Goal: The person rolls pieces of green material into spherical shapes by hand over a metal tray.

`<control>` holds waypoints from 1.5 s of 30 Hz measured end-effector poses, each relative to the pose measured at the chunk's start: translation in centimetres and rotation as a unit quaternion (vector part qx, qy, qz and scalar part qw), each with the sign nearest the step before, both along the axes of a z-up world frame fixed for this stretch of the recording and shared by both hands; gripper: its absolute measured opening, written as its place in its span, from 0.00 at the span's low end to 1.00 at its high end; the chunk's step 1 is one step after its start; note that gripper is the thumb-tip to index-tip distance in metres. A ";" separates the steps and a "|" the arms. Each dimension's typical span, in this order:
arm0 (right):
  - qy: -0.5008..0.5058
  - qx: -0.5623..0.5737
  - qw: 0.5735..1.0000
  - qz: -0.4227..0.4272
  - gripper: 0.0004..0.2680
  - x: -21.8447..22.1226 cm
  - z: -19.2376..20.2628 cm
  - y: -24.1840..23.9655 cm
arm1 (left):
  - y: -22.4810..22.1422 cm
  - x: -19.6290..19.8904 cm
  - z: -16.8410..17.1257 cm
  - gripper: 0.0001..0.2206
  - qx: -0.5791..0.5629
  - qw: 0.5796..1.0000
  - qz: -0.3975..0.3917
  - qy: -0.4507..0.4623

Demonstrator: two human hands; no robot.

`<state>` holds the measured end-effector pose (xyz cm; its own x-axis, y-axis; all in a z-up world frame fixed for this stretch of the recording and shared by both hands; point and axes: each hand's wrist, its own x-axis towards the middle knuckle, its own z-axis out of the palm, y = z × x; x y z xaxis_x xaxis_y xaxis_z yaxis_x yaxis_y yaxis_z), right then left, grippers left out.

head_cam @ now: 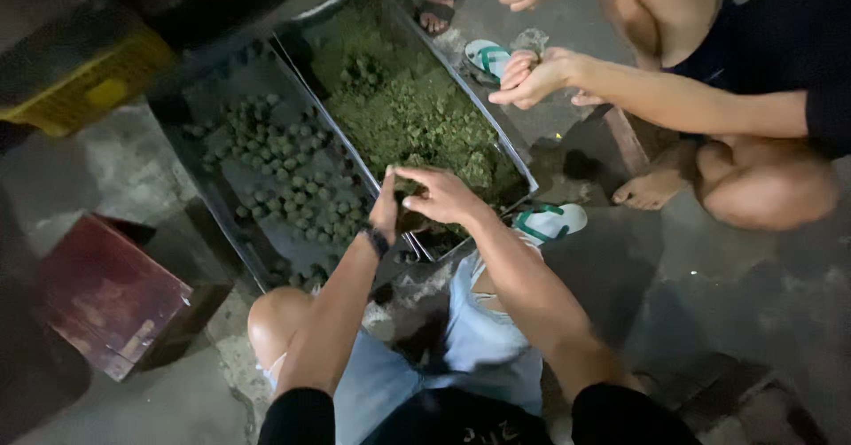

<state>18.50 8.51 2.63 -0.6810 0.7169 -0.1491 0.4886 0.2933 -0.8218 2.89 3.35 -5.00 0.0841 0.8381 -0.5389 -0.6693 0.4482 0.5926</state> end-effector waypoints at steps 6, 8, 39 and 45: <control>-0.012 0.105 0.991 -0.082 0.13 3.2 0.9 2.2 | 4.1 3.7 -1.6 0.30 -0.022 0.995 -0.049 0.081; -0.022 0.086 0.992 -0.090 0.13 3.9 0.7 3.0 | 4.1 4.4 -2.2 0.29 -0.014 0.995 -0.075 0.059; 0.346 -0.268 0.861 -0.261 0.12 2.5 -0.7 6.0 | 5.1 -0.4 7.8 0.46 -0.067 0.985 -0.049 0.154; 0.085 0.186 0.978 -0.042 0.13 1.1 2.4 5.6 | 7.0 -0.7 1.2 0.43 0.013 0.969 -0.041 0.244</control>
